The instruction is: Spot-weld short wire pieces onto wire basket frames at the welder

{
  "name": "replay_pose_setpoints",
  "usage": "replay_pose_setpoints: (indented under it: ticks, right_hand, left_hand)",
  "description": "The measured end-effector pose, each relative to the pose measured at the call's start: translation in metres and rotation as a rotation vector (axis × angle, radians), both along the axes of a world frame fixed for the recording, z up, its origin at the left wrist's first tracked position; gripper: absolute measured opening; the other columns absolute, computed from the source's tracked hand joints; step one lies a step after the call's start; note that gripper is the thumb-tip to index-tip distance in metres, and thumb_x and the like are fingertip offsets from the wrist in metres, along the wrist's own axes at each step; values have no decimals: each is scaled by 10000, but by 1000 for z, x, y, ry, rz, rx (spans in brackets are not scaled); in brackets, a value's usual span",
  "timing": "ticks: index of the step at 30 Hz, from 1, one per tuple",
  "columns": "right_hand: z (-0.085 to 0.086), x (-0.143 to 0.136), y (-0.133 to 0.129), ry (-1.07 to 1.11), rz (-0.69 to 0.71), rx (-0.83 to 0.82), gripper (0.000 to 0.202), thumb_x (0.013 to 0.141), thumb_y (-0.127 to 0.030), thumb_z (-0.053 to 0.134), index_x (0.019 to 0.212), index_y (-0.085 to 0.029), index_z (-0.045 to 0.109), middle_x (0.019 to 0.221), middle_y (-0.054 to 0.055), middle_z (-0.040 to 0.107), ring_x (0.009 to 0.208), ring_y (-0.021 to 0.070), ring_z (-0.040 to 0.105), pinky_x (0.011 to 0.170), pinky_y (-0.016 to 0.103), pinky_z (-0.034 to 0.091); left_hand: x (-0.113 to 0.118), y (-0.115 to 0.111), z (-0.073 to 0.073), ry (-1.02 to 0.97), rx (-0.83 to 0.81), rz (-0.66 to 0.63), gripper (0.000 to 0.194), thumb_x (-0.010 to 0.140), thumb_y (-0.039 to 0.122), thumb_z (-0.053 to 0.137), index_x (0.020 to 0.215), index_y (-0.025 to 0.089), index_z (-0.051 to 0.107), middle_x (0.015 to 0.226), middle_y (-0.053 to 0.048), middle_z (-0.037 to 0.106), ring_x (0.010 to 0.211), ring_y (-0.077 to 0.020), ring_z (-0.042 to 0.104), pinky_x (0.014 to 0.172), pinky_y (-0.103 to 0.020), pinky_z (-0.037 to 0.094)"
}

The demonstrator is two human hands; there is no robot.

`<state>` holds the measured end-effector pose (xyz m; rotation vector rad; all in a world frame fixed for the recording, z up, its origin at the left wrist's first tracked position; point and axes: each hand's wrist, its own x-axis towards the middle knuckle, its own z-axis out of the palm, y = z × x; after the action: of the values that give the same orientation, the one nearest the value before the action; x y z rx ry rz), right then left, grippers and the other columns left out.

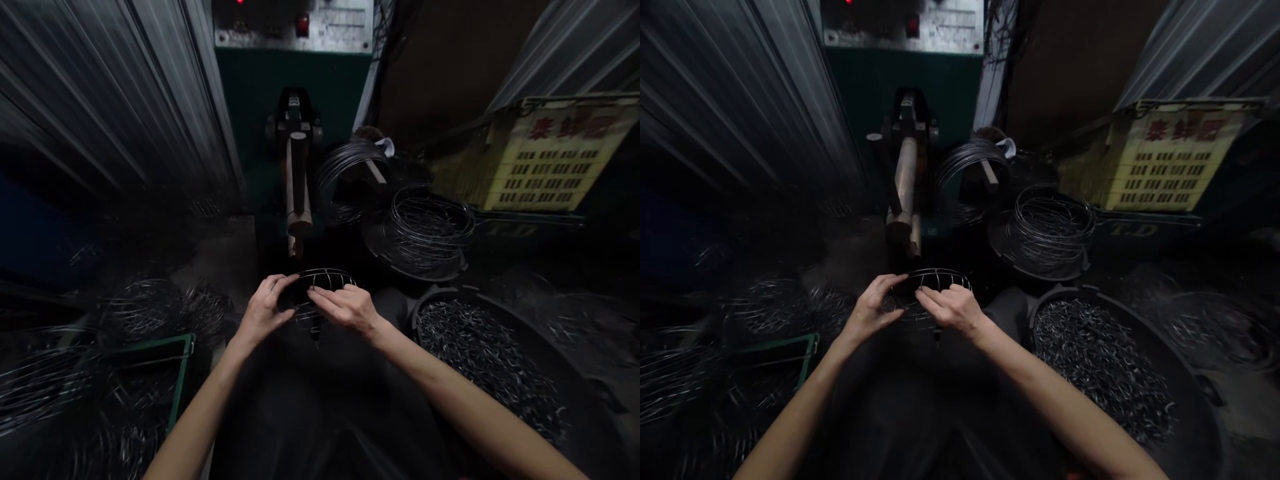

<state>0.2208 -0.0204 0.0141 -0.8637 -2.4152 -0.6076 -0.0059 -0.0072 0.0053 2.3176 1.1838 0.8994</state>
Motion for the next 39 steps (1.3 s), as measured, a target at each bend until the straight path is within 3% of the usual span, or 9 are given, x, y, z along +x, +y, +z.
replay_pose_setpoints:
  ticks: [6, 22, 39]
  right_hand:
    - [1, -2, 4, 28, 49, 155, 220, 847, -119, 608, 1049, -176, 673, 1103, 20, 676, 545, 60, 484, 519, 270, 330]
    - [-12, -5, 15, 64, 45, 122, 251, 871, -166, 599, 1105, -236, 656, 1153, 14, 652, 556, 49, 503, 522, 267, 332]
    - [-15, -10, 39, 37, 53, 231, 185, 860, -145, 613, 1011, -222, 685, 1151, -2, 650, 555, 52, 490, 522, 263, 345]
  left_hand:
    - [0, 1, -2, -42, 0, 32, 574, 731, 172, 642, 1269, 248, 458, 1146, -72, 535, 1089, -232, 526, 931, -404, 482]
    - [-5, 8, -16, -65, 46, 67, 582, 737, 152, 640, 1275, 258, 446, 1182, -81, 506, 1114, -227, 519, 949, -399, 476]
    - [-7, 31, -31, -82, 86, 113, 570, 743, 185, 664, 1271, 263, 462, 1191, -82, 494, 1121, -228, 511, 953, -404, 479]
